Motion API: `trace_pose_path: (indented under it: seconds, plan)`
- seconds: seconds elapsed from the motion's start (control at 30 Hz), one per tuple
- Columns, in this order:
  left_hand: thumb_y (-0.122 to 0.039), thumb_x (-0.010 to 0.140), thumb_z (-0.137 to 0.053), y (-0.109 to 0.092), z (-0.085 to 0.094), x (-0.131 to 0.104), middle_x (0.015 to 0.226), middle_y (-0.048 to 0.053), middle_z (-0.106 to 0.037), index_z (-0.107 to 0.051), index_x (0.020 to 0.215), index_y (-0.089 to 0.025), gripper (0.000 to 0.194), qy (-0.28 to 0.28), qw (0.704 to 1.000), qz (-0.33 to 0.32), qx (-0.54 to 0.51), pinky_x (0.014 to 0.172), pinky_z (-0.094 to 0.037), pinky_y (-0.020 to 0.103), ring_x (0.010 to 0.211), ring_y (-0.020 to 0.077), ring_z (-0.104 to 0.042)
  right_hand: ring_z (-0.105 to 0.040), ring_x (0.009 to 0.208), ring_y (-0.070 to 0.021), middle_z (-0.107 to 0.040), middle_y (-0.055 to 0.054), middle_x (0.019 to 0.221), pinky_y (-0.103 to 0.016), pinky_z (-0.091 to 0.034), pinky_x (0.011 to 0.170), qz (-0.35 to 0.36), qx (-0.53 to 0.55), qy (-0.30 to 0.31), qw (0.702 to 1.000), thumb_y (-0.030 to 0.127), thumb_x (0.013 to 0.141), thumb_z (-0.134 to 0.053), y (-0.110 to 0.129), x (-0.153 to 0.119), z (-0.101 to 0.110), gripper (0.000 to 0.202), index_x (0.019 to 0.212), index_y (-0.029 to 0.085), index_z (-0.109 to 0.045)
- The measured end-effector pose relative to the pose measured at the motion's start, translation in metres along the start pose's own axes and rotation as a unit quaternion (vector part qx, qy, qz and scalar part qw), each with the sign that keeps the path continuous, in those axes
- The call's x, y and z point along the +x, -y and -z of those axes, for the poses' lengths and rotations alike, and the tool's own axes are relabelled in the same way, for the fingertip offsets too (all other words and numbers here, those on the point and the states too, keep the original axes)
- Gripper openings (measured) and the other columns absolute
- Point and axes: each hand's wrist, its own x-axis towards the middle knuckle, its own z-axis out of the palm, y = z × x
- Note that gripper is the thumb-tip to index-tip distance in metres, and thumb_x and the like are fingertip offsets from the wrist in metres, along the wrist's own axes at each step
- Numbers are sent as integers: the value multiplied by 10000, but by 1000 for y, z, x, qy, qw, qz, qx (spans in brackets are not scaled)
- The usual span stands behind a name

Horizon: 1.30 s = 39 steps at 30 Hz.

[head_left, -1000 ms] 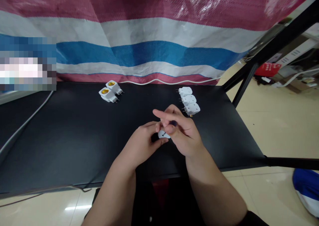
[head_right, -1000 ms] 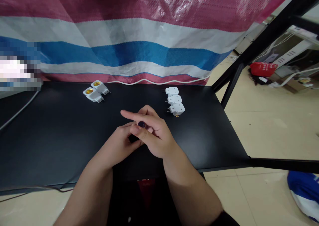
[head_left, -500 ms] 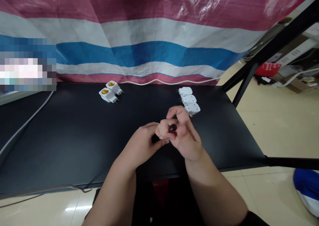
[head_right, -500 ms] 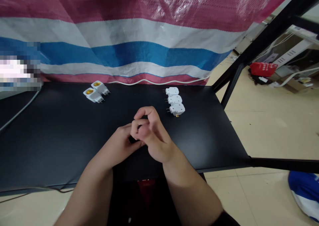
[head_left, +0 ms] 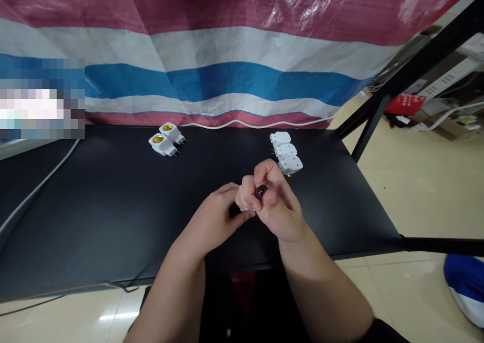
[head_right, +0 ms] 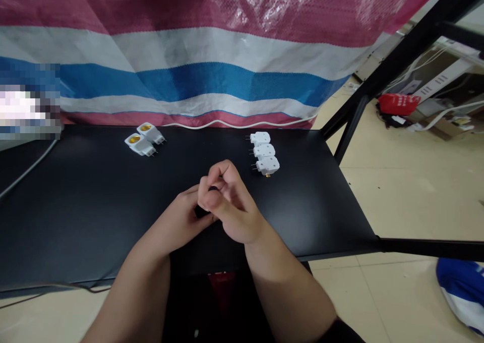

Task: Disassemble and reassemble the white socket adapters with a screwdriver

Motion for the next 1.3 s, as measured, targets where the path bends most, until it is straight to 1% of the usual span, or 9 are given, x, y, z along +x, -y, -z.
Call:
trace_pose_path:
  seconds: [0.13,0.27,0.37,0.47,0.53,0.7,0.9,1.1,1.3]
  plan:
    - [-213,952,-760,2,-1,-1,1091,44,-686,-706,971,-215,58,3,1000,-1,7,897,-562,379,990,206,-692,-550,731,-151,-582,-1,879,-334,-470,694,11,-31,-10,999,446,1086,-615,1,1,2,221,987,250,-593]
    - [-201,975,-725,2,0,-2,1183,54,-667,-741,1015,-240,58,22,1000,-9,4,990,-559,404,1070,212,-684,-428,590,-141,-463,40,660,-310,-370,592,-13,-1,-3,1000,485,1159,-393,6,3,3,402,966,231,-637]
    - [-208,969,-726,2,1,-2,1202,67,-660,-742,1066,-244,105,29,1000,-9,9,1010,-562,422,1097,226,-675,-345,559,-133,-434,79,637,-290,-338,576,-18,17,-17,1000,563,1101,-524,7,3,-1,295,1047,273,-547]
    - [-217,943,-745,3,0,-4,1133,60,-678,-715,1036,-226,98,34,999,-4,-2,951,-582,405,1045,223,-685,-456,632,-133,-548,43,774,-295,-400,615,-19,-3,-20,1000,496,1040,-677,5,3,-3,267,1038,275,-527]
    - [-202,922,-746,2,0,-4,1096,53,-694,-693,990,-215,87,36,999,1,-15,923,-590,391,1005,215,-694,-516,671,-145,-581,9,824,-312,-432,632,-37,-10,-4,999,501,1069,-621,3,3,-1,259,1021,251,-574]
    - [-112,878,-670,-2,0,-3,1093,46,-716,-688,1065,-214,215,47,998,9,-38,898,-570,365,978,201,-693,-311,533,-126,-339,74,612,-294,-286,550,-61,34,26,997,573,1132,-399,3,1,3,455,917,230,-605]
    - [-99,802,-627,-4,2,-2,907,4,-675,-663,1007,-202,232,27,999,38,-16,674,-472,284,740,147,-597,-211,524,-134,-260,91,593,-301,-257,557,-38,0,-98,994,671,1049,-507,13,8,1,432,879,273,-520]
    - [-156,854,-680,-4,2,0,928,4,-700,-684,1110,-209,262,-8,998,58,-1,715,-472,287,769,154,-615,-265,567,-142,-311,65,642,-304,-282,586,-13,-14,-187,982,586,1029,-573,13,12,4,372,852,266,-505]
    - [-248,915,-743,-2,1,1,941,12,-729,-690,1086,-217,181,-24,997,63,31,788,-496,313,841,181,-659,-294,578,-156,-327,53,682,-309,-343,577,-13,-31,-226,973,692,1014,-549,11,14,3,440,874,280,-480]
